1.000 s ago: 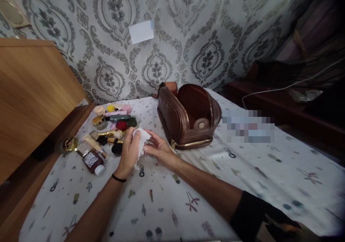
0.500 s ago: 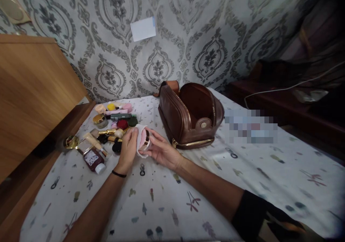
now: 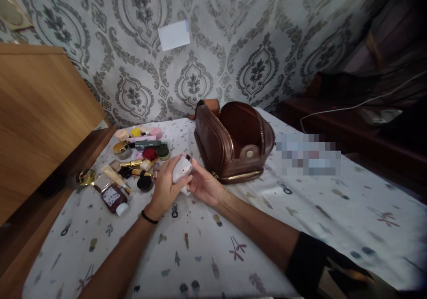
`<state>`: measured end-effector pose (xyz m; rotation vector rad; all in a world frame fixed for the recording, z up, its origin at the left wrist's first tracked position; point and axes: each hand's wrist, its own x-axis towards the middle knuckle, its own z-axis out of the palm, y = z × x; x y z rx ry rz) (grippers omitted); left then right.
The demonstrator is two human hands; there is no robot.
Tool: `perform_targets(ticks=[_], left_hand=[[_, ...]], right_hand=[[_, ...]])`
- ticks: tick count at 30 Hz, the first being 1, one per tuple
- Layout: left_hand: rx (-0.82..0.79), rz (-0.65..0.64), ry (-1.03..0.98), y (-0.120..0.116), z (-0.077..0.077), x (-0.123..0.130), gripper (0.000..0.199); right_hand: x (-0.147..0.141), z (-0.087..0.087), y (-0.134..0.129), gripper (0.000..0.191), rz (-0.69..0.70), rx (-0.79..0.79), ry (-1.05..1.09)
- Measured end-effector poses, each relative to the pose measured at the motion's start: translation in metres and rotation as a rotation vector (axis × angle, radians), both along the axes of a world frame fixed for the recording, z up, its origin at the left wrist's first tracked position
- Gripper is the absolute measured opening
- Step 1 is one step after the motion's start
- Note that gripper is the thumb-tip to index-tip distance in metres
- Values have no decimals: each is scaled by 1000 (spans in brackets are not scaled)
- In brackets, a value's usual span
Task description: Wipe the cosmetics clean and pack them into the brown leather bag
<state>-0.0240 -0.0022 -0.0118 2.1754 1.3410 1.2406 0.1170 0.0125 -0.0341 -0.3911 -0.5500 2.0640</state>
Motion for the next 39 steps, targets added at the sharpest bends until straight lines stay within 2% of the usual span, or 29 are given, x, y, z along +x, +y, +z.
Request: perform_targets(ticks=[5, 9, 12, 17, 21, 26, 30, 34, 39], left_hand=[[-11, 33, -106, -2, 7, -5, 26], [-28, 125, -271, 1, 6, -9, 33], [-55, 143, -347, 4, 5, -10, 39], [-40, 127, -345, 6, 5, -9, 41], [-67, 123, -349, 7, 6, -11, 45], [-89, 67, -369, 4, 7, -10, 42], [-85, -9, -272, -2, 9, -8, 38], [-155, -8, -244, -3, 10, -7, 39], [-150, -13, -303, 1, 9, -10, 33]], right_hand=[[-2, 1, -6, 39, 56, 47, -83], [-6, 0, -9, 43, 102, 114, -103], [-8, -4, -6, 47, 155, 70, -91], [-7, -6, -4, 41, 181, 0, -77], [-6, -4, -8, 33, 170, 28, -71], [-7, -4, -9, 35, 130, 83, -71], [-8, -6, -7, 39, 83, 91, -91], [-8, -6, -7, 41, 41, 77, -103], [-8, -3, -9, 38, 22, 78, -90]])
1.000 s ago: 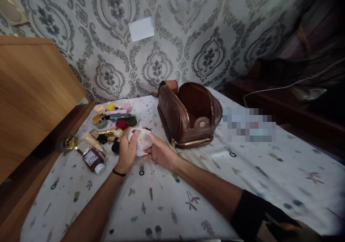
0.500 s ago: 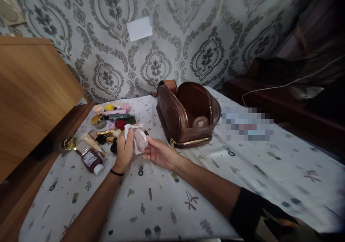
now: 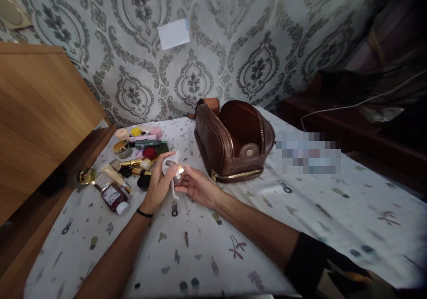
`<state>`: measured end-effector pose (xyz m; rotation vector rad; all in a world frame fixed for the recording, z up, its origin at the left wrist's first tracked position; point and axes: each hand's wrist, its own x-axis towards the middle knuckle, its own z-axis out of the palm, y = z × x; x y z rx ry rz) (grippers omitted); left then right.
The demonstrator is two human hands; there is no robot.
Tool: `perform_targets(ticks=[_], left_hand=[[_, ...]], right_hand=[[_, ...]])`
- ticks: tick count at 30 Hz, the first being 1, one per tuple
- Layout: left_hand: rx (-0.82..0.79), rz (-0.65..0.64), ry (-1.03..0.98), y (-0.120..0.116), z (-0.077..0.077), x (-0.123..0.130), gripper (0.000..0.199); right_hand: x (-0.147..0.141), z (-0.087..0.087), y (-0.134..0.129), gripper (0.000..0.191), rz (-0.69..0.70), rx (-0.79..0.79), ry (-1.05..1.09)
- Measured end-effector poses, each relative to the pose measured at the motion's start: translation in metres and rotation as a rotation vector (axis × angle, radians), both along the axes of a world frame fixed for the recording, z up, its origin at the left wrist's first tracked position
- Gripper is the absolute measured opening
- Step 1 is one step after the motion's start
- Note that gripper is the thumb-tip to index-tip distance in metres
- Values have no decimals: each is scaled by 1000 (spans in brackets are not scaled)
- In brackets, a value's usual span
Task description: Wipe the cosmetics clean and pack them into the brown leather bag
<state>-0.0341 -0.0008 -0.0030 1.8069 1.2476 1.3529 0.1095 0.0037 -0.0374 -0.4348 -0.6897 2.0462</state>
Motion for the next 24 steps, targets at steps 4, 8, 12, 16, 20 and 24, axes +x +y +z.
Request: perform_targets(ticks=[4, 8, 12, 16, 20, 24], left_hand=[[-50, 0, -55, 3, -1, -3, 33], [-85, 19, -72, 5, 1, -2, 36], [-36, -19, -66, 6, 3, -1, 36], [18, -138, 63, 3, 6, -4, 35], [-46, -170, 182, 0, 8, -6, 62], [-107, -190, 152, -1, 7, -5, 56]], right_hand=[[1, -1, 1, 34, 14, 12, -13], [1, -3, 1, 37, 79, 33, -51], [-1, -3, 0, 40, 91, 41, -70], [-2, -4, 0, 41, 77, 34, -50], [-2, -4, 0, 48, 79, 18, -40], [-2, -3, 2, 50, 89, -32, -49]])
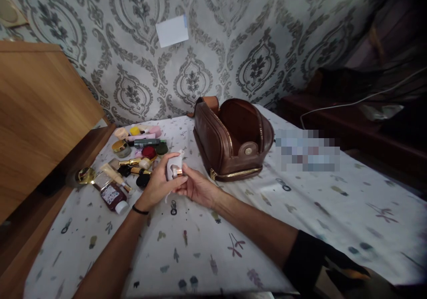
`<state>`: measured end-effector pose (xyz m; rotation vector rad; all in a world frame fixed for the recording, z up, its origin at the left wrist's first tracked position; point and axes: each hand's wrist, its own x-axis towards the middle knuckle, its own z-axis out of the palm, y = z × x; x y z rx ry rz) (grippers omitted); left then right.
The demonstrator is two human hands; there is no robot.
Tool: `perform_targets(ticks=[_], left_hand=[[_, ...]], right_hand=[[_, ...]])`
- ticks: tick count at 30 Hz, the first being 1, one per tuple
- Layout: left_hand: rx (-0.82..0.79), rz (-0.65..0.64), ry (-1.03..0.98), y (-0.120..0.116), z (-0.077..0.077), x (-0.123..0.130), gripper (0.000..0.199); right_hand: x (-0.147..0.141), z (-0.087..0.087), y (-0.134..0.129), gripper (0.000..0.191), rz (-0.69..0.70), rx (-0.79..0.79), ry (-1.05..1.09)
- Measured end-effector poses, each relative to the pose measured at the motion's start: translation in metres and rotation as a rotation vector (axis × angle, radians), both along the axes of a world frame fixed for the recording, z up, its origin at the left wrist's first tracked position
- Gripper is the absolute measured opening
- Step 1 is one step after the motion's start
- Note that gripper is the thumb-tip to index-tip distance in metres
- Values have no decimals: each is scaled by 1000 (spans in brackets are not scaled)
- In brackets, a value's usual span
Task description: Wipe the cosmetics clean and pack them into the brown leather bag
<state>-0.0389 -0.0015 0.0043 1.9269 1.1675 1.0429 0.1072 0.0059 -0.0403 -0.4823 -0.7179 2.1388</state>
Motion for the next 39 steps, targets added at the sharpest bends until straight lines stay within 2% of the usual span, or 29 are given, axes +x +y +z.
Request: perform_targets(ticks=[4, 9, 13, 20, 22, 25, 28, 30, 32, 36, 39], left_hand=[[-1, 2, -66, 1, -2, 1, 48], [70, 32, -97, 5, -4, -1, 36], [100, 106, -154, 9, -6, -3, 25], [3, 234, -335, 15, -20, -5, 34], [-52, 186, -382, 14, -18, -6, 40], [-112, -7, -301, 8, -8, -10, 46], [-180, -124, -168, 2, 3, -12, 73], [-209, -136, -140, 1, 6, -12, 78], [-198, -99, -126, 1, 6, -10, 71], [-73, 1, -91, 6, 0, -8, 55], [-12, 1, -86, 10, -5, -9, 48]], right_hand=[[0, 1, 1, 44, -34, -34, 6], [2, 2, -1, 43, -21, 59, -6], [3, 2, -2, 43, 27, 106, -33], [2, 3, -5, 60, 72, 147, -117], [2, 3, -5, 60, 74, 142, -134], [2, 3, -3, 49, 44, 113, -135], [3, 3, -2, 35, 33, 85, -139], [3, 5, -2, 33, 45, 70, -154], [3, 6, -2, 33, 48, 53, -166], [-1, 5, -3, 36, -17, 38, -151], [-4, 4, -4, 38, -83, 42, -129]])
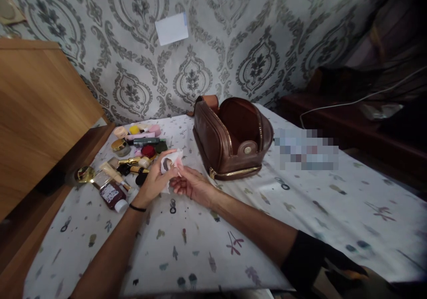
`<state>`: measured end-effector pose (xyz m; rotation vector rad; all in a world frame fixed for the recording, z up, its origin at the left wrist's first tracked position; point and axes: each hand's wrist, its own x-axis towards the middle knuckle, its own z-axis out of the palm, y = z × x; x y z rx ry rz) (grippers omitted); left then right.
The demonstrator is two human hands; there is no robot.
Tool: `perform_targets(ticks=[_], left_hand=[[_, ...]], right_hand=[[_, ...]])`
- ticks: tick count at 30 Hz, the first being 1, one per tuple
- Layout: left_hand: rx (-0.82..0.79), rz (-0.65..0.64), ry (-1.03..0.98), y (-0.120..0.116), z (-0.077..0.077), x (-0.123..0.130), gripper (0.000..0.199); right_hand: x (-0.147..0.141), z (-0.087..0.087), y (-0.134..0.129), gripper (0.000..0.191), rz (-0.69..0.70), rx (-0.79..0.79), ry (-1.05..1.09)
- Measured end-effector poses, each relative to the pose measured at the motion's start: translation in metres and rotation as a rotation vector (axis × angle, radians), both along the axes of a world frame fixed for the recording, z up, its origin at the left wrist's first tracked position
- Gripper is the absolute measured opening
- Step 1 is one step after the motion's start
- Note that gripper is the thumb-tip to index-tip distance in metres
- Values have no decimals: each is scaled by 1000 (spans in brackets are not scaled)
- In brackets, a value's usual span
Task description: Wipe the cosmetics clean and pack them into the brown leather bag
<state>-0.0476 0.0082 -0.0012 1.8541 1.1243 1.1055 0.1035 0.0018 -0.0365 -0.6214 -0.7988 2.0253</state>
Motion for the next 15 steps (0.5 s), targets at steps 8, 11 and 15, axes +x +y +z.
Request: perform_targets(ticks=[8, 11, 15], left_hand=[[57, 93, -30, 3, -4, 2, 38], [88, 178, -39, 3, -5, 3, 35], [142, 258, -54, 2, -3, 2, 38]], right_hand=[[-2, -3, -2, 41, -49, 1, 19], [-1, -5, -1, 42, -7, 17, 18], [1, -5, 1, 42, 27, 6, 35]])
